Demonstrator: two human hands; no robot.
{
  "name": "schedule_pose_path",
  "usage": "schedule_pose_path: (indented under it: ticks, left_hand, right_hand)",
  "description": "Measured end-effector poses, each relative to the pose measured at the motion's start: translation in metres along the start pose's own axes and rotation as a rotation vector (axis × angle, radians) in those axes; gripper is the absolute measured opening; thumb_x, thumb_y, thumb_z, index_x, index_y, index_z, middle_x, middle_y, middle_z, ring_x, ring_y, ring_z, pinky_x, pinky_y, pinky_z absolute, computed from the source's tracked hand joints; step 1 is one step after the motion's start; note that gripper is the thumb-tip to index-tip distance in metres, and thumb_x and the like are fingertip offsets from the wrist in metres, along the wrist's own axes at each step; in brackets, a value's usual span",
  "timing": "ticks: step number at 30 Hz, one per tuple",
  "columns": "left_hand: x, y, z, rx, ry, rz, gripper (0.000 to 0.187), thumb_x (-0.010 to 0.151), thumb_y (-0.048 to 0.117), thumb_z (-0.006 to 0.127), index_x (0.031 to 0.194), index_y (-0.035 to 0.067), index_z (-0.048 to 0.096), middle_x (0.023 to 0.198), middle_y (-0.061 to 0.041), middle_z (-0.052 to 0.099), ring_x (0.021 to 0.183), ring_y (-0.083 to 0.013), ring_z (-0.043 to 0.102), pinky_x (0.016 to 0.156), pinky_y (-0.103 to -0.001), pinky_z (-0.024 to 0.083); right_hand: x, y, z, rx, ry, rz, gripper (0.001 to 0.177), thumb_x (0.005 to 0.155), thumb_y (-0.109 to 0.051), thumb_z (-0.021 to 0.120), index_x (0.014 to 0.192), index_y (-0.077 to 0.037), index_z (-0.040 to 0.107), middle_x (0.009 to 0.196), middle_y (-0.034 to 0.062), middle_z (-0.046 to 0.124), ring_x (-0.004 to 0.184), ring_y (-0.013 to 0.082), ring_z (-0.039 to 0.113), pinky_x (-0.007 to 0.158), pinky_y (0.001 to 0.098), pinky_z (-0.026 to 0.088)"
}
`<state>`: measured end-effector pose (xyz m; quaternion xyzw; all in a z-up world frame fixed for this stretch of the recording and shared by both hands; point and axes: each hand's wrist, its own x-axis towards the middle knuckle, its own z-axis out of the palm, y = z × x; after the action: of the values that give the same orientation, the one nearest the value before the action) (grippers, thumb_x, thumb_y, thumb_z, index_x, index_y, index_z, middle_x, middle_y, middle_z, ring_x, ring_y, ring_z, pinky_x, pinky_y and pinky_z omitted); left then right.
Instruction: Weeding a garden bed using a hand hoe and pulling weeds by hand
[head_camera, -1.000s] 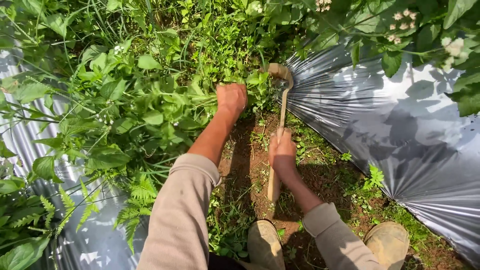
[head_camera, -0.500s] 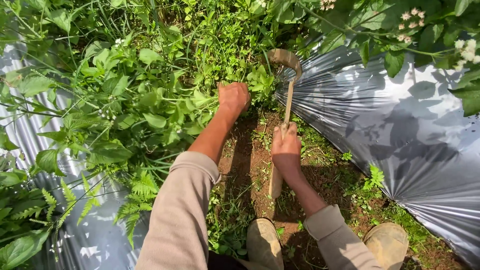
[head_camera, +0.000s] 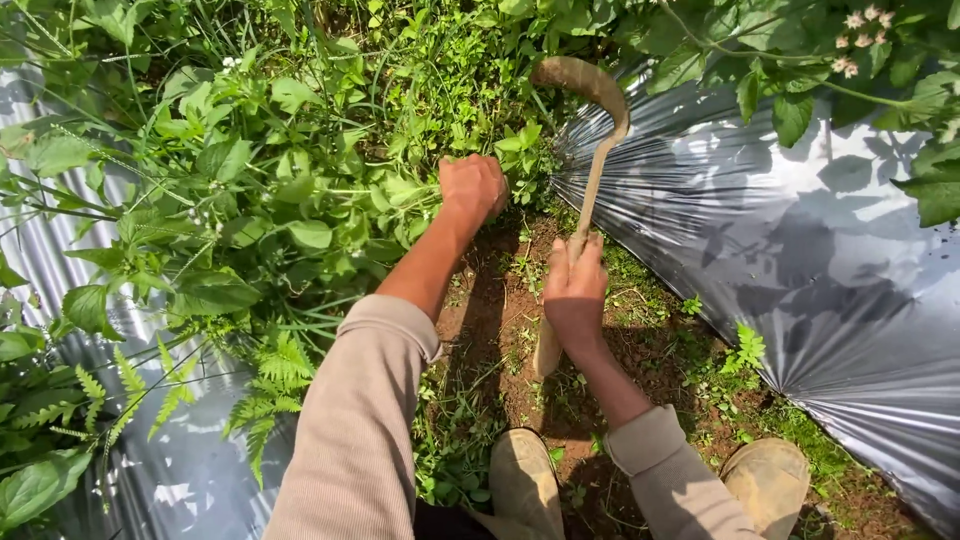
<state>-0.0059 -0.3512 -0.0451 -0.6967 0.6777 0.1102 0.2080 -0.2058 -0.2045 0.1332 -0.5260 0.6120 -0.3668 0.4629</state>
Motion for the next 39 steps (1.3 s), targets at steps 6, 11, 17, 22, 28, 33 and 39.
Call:
schedule_pose_path:
  ticks: [6,11,17,22,28,33,39]
  left_hand:
    - [-0.013,0.009,-0.026,-0.094,0.012,-0.03,0.041,0.1,0.035,0.041,0.123,0.012,0.066,0.104,-0.005,0.077,0.097,-0.0294,0.074,0.074,-0.058,0.053]
    - [-0.032,0.011,-0.051,-0.093,-0.002,-0.033,0.037,0.099,0.026,0.042,0.117,0.011,0.07,0.1,-0.007,0.077,0.095,-0.03,0.075,0.076,-0.053,0.056]
    - [-0.022,0.008,-0.035,-0.191,0.004,-0.077,0.033,0.096,0.027,0.05,0.102,0.008,0.076,0.087,-0.011,0.077,0.086,-0.032,0.076,0.072,-0.054,0.059]
    - [-0.017,0.012,-0.033,-0.235,0.008,-0.077,0.033,0.094,0.028,0.051,0.098,0.008,0.077,0.083,-0.011,0.077,0.085,-0.0314,0.077,0.07,-0.053,0.06]
    - [-0.035,0.007,-0.057,-0.162,-0.017,-0.013,0.035,0.097,0.02,0.046,0.112,0.0,0.07,0.094,-0.017,0.075,0.094,-0.0347,0.075,0.08,-0.054,0.061]
    - [-0.037,0.006,-0.043,-0.145,-0.032,0.021,0.034,0.101,0.021,0.045,0.123,0.003,0.064,0.099,-0.017,0.072,0.097,-0.0332,0.074,0.085,-0.052,0.062]
    - [-0.094,-0.01,-0.089,-0.208,-0.1,-0.107,0.047,0.102,0.016,0.026,0.127,-0.003,0.061,0.124,-0.015,0.073,0.12,-0.0325,0.069,0.104,-0.049,0.053]
  right_hand:
    - [-0.006,0.045,0.027,0.088,0.086,0.087,0.051,0.113,-0.024,0.041,0.147,0.01,0.024,0.087,0.0173,0.06,0.064,0.0197,0.062,0.06,0.0309,0.061]
    - [0.009,0.044,0.023,-0.248,-0.153,0.31,0.042,0.111,-0.018,0.044,0.144,0.006,0.036,0.089,0.0213,0.065,0.065,0.0258,0.066,0.057,0.0369,0.059]
    - [-0.006,0.019,0.019,0.128,0.117,-0.089,0.033,0.112,-0.024,0.042,0.125,0.007,0.043,0.066,0.009,0.059,0.05,0.0178,0.06,0.05,0.0281,0.054]
    - [0.007,0.075,0.033,-0.194,-0.173,0.272,0.026,0.112,-0.015,0.037,0.132,0.001,0.04,0.08,0.0151,0.067,0.057,0.0217,0.064,0.053,0.0367,0.058]
    - [-0.01,0.014,0.019,-0.105,-0.049,0.154,0.034,0.113,-0.025,0.038,0.133,0.002,0.044,0.082,0.015,0.062,0.062,0.0213,0.064,0.059,0.0341,0.058]
    - [-0.013,0.053,0.034,0.086,0.107,-0.005,0.039,0.113,-0.02,0.042,0.139,0.009,0.034,0.079,0.013,0.06,0.061,0.0196,0.061,0.063,0.0339,0.057]
    - [-0.017,0.045,0.016,-0.044,0.004,0.028,0.032,0.112,-0.02,0.043,0.13,0.006,0.046,0.076,0.0138,0.062,0.054,0.0207,0.059,0.055,0.0345,0.055]
